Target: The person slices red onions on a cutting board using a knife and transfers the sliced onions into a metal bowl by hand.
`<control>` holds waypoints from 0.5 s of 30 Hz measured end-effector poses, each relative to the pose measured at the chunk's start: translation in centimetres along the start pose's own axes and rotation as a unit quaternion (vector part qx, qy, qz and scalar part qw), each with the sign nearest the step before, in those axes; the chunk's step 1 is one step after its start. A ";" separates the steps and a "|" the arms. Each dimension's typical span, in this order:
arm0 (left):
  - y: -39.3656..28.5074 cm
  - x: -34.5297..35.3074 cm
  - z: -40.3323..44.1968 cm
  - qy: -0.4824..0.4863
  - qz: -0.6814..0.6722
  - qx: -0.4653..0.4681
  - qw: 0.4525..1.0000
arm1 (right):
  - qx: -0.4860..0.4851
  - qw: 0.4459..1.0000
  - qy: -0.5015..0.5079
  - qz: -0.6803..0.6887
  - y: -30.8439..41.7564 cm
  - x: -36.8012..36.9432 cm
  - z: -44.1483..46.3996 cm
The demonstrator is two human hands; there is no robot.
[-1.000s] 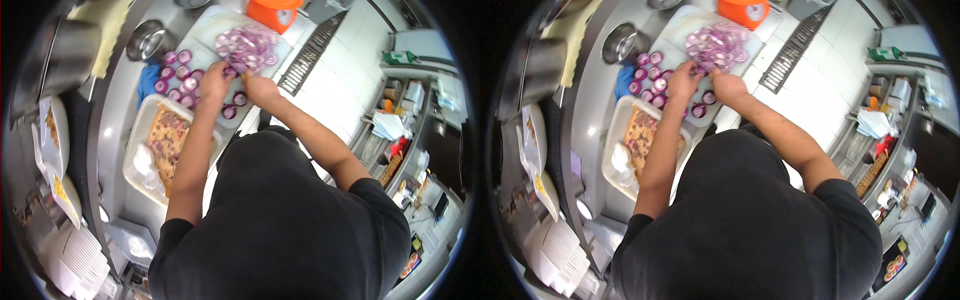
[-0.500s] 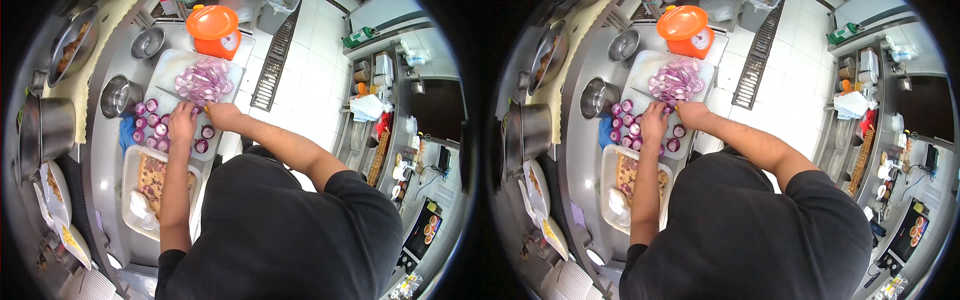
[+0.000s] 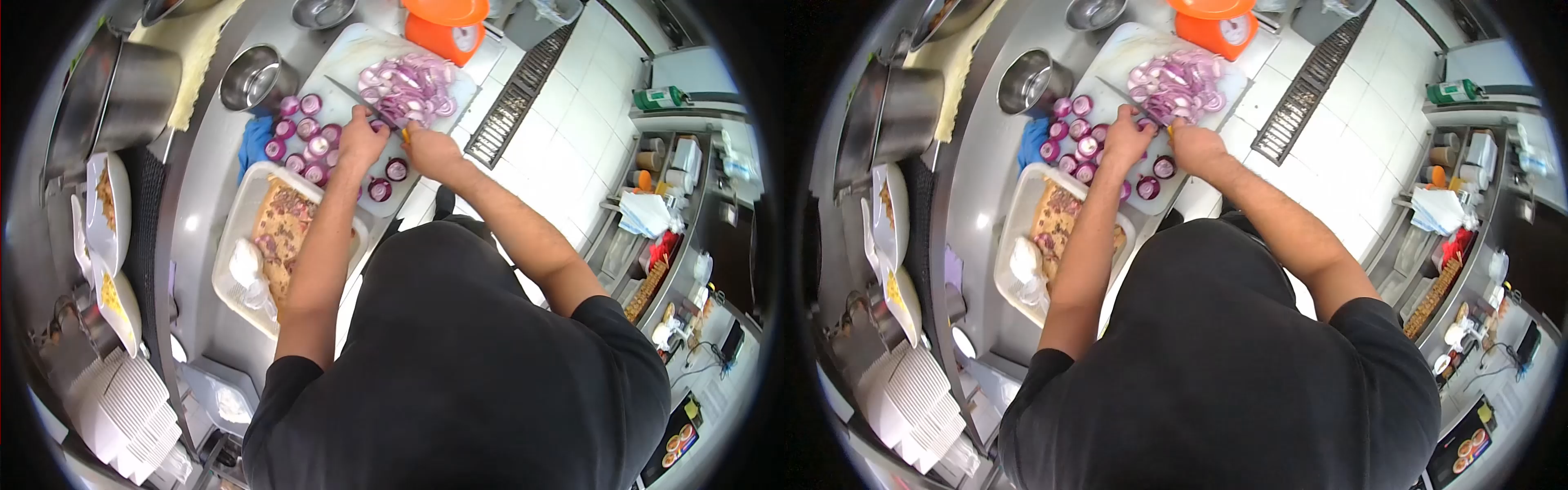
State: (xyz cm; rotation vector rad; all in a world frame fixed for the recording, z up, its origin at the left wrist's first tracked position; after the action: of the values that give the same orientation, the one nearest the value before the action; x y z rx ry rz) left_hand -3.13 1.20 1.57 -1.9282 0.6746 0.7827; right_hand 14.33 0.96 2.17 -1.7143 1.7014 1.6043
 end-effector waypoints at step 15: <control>2.4 0.1 0.8 -0.024 -0.018 0.091 0.995 | -0.002 0.999 0.006 -0.050 1.1 0.1 0.1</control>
State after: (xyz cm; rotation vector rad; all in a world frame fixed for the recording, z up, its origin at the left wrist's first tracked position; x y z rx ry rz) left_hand -4.97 0.85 -0.15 -1.7461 0.6562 0.7173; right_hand 13.40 0.62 2.56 -1.7845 1.5914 1.5586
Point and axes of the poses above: each hand's wrist, its own z-axis towards the middle knuckle, its own x-axis out of the palm, y = z × x, the point moved 2 cm from there along z, towards the middle knuckle, and after that the axes turned 5 degrees about -x, right-handed, at the moved point
